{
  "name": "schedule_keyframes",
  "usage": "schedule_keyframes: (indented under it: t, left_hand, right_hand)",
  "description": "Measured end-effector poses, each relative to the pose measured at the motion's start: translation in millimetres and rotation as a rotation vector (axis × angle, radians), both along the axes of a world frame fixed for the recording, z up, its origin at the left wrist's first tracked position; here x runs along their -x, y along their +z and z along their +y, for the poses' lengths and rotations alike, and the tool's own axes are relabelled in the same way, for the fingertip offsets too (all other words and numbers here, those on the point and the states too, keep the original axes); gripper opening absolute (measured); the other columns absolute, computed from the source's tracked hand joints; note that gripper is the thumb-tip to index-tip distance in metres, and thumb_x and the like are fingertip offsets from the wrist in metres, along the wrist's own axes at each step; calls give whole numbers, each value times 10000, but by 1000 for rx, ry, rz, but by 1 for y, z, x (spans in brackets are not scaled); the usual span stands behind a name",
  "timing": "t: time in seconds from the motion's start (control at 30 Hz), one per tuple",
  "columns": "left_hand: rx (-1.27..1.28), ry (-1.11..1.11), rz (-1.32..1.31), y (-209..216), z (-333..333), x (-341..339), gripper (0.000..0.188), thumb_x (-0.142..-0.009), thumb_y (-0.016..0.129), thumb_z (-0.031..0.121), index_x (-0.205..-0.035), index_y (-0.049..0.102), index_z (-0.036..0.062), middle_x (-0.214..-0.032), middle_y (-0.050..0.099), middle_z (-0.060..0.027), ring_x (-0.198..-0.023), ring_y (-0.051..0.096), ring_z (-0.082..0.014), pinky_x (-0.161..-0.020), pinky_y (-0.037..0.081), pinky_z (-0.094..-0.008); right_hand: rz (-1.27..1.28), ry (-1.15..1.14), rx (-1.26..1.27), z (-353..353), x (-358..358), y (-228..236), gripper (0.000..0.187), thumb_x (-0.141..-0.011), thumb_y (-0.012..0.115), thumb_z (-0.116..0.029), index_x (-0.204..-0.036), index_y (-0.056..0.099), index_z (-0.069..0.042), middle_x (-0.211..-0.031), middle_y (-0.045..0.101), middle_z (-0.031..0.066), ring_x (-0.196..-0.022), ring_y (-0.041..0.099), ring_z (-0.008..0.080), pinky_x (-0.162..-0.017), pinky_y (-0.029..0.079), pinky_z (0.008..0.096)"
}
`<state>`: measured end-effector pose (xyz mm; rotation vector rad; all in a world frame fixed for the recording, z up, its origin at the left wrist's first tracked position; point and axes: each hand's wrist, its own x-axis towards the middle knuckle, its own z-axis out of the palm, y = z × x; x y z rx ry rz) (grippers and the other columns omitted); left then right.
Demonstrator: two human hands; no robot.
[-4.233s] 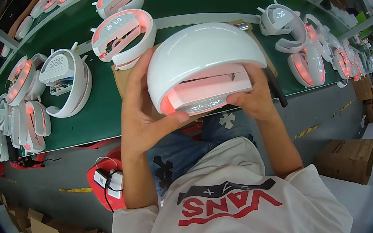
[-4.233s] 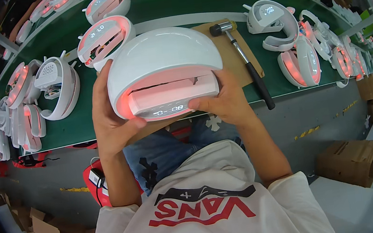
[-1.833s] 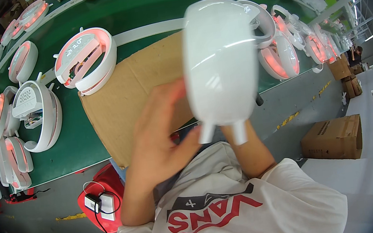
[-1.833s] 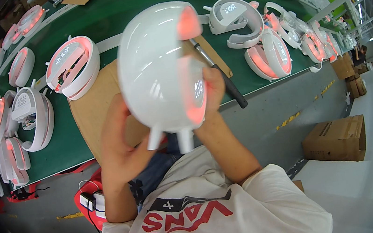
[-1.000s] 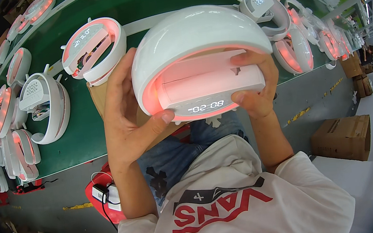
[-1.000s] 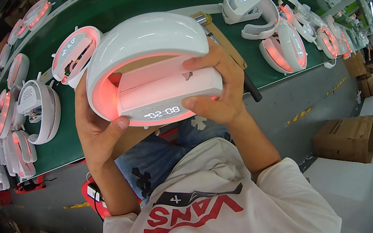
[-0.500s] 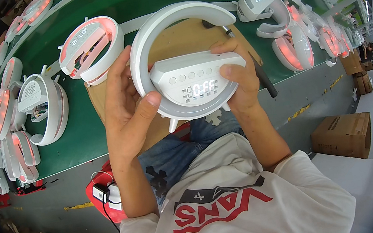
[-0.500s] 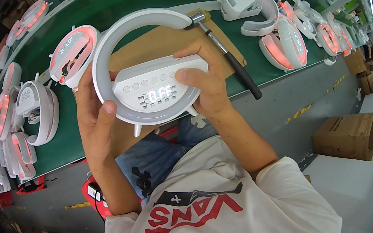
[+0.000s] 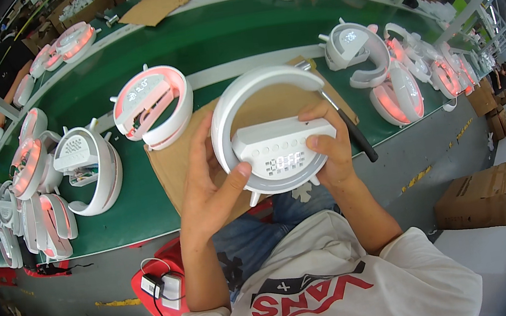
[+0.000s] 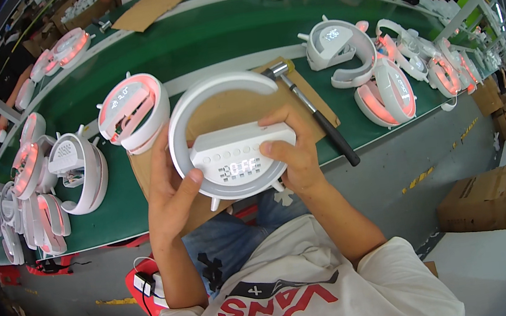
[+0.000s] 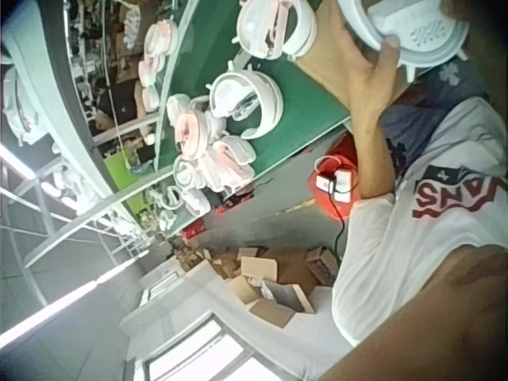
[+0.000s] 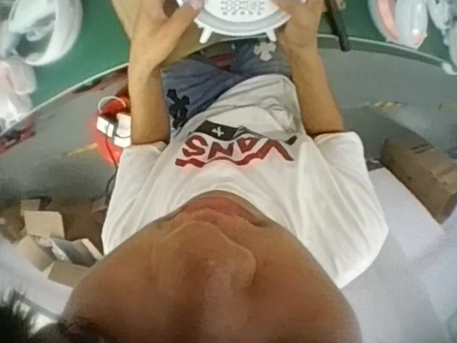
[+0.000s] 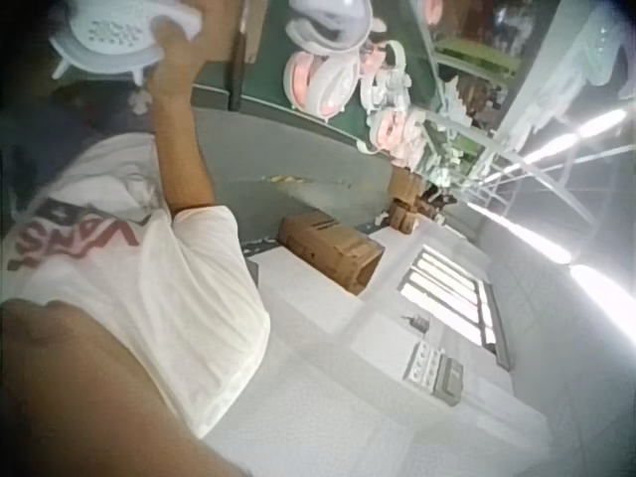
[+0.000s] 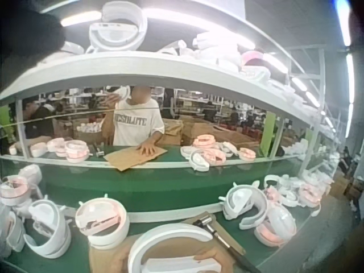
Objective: The person assembles electronic devices by fitting plastic casing components together by hand and tapping the pieces into place using a small mallet.
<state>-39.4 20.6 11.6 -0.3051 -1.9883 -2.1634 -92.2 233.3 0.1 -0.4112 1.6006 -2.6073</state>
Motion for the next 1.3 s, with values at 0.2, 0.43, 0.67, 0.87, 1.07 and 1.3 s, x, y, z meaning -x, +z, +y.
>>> schedule_keyframes:
  t: [0.2,0.43,0.67,0.87,1.07,1.3]
  left_hand:
    - [17,-32,25,-1,-2,-2,777,-911,679,72,-1543,234,-5,-1454,452,-226,-1338,476,-298,-1135,355,-429]
    - [-164,17,-55,1,-4,-14,792,-922,665,26,-1567,206,39,-1383,514,-206,-1256,541,-275,-1068,428,-420]
    - [-48,281,201,2,4,-5,925,-763,822,16,-1529,303,17,-1295,577,-186,-1201,567,-286,-1047,433,-407]
    - [745,523,665,-1,28,-2,730,-665,867,57,-1332,575,9,-1243,603,-166,-1153,587,-341,-987,470,-440]
    - [700,99,653,1,37,-17,399,-706,810,72,-1088,708,18,-1201,646,-166,-1109,609,-354,-923,512,-427]
    - [539,445,440,-7,7,-7,552,-780,789,125,-1283,594,8,-1260,602,-178,-1189,584,-336,-1018,449,-448]
  right_hand:
    - [53,-17,-23,2,-5,0,382,-744,685,-81,-1103,568,-20,-1056,561,99,-976,580,178,-856,486,303]
    - [-23,110,-162,3,-13,0,468,-870,715,-160,-1265,505,-25,-1159,569,104,-1082,558,170,-937,461,319]
    - [-1,36,-406,10,4,15,717,-895,740,-218,-1475,369,-19,-1345,517,137,-1254,515,221,-1056,419,354]
    - [58,209,-40,-15,-12,19,882,-875,759,-427,-1523,297,-47,-1388,494,160,-1282,527,252,-1057,449,401]
    - [41,-22,-62,-5,-1,29,682,-872,699,-146,-1450,371,7,-1302,550,159,-1217,560,236,-1042,450,383]
    - [-63,82,86,13,3,17,573,-904,657,-162,-1398,413,-4,-1202,611,161,-1113,648,271,-949,542,385]
